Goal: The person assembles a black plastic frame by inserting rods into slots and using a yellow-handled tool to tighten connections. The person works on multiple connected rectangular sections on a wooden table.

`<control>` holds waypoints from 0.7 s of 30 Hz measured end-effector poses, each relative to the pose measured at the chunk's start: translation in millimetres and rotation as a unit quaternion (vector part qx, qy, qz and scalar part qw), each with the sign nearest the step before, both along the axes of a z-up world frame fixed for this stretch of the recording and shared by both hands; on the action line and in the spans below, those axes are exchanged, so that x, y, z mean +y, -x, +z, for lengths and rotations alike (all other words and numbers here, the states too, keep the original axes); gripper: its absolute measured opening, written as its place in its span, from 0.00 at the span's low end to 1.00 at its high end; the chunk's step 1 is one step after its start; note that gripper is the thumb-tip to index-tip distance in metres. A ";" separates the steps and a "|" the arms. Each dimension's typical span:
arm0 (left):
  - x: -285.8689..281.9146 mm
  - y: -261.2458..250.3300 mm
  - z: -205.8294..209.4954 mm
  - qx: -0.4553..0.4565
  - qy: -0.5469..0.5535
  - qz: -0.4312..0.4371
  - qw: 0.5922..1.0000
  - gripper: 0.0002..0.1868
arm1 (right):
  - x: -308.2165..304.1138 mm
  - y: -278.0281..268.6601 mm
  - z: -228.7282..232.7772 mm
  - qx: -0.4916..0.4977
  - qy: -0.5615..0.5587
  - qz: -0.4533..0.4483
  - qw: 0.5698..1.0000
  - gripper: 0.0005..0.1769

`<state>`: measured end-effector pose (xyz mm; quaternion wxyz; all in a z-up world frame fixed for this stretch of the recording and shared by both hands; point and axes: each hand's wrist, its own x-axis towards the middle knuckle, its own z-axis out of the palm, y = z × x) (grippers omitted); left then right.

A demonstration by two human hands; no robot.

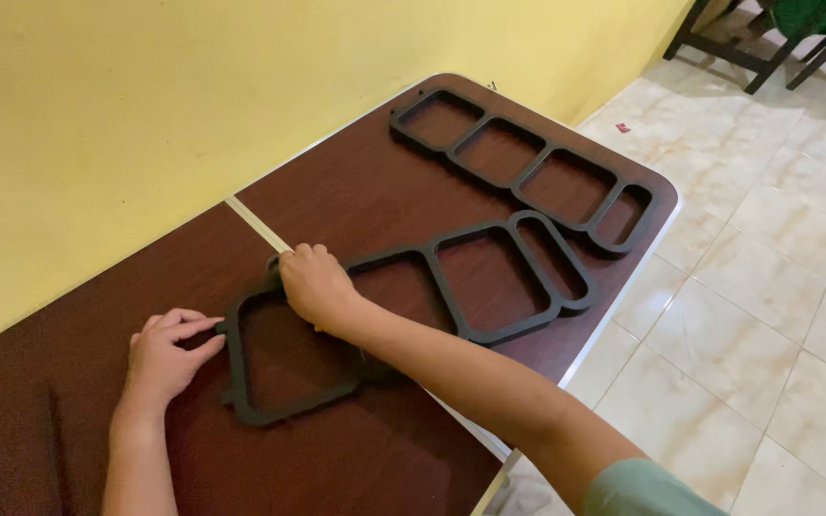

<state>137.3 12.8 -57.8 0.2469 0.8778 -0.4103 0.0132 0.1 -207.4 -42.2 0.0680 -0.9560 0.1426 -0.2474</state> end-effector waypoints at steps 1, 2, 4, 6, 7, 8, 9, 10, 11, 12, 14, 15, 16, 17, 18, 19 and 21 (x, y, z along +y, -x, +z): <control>0.1 -0.5 -2.1 -0.008 0.007 -0.007 1.000 0.16 | 3.6 -3.3 -1.3 -0.023 0.011 0.003 1.000 0.06; 0.8 -1.9 -4.0 -0.015 0.015 -0.013 1.000 0.16 | 9.1 -6.9 -1.8 -0.003 0.044 0.016 0.999 0.06; 1.6 -5.5 -8.9 -0.027 0.024 -0.020 0.999 0.17 | 26.4 -15.3 -2.6 0.040 0.107 0.045 0.992 0.06; 1.4 -9.8 -13.4 -0.035 0.025 -0.022 0.999 0.17 | 45.9 -23.5 -2.8 0.005 0.069 0.039 0.997 0.07; 1.9 -11.0 -15.0 -0.042 0.024 -0.022 0.999 0.17 | 53.8 -25.9 -2.7 -0.012 0.050 0.037 0.998 0.08; 2.6 -11.0 -15.5 -0.050 0.023 -0.022 0.998 0.18 | 61.3 -27.5 -1.8 -0.019 0.050 0.043 0.998 0.09; 3.9 -9.8 -15.0 -0.058 0.021 -0.021 0.998 0.18 | 67.9 -27.8 -0.5 -0.026 0.050 0.050 0.997 0.10; 3.8 -8.7 -12.6 -0.044 -0.001 -0.010 0.999 0.18 | 70.9 -27.2 1.7 -0.035 0.051 0.054 0.997 0.11; 4.0 -6.6 -9.4 -0.030 -0.023 0.001 0.999 0.19 | 71.0 -25.1 4.1 -0.032 0.053 0.069 0.996 0.10; 2.4 -4.8 -5.3 -0.018 -0.044 0.011 0.999 0.19 | 66.7 -22.6 7.3 -0.031 0.056 0.083 0.994 0.09; -1.3 0.6 2.0 0.010 -0.060 0.028 0.998 0.18 | 54.8 -17.8 15.0 0.002 0.083 0.089 0.993 0.07; -2.6 2.8 5.5 0.024 -0.068 0.036 0.997 0.17 | 47.0 -15.8 19.6 0.033 0.106 0.082 0.990 0.07; -2.9 5.2 8.3 0.024 -0.057 0.031 0.998 0.17 | 38.4 -13.1 24.0 0.065 0.130 0.077 0.986 0.07; -3.2 7.3 10.9 0.024 -0.047 0.025 0.998 0.17 | 29.1 -8.2 28.0 0.058 0.122 0.047 0.990 0.07; -0.8 11.3 12.6 0.025 -0.038 0.022 0.999 0.17 | 22.4 -1.6 31.0 0.052 0.111 0.020 0.992 0.07; -0.3 14.7 13.9 0.034 -0.028 0.021 0.999 0.16 | 14.1 3.3 35.3 0.100 0.107 -0.007 0.989 0.08; -2.0 16.5 16.9 0.048 -0.006 0.025 0.999 0.16 | -2.1 12.2 41.5 0.171 0.086 -0.038 0.981 0.10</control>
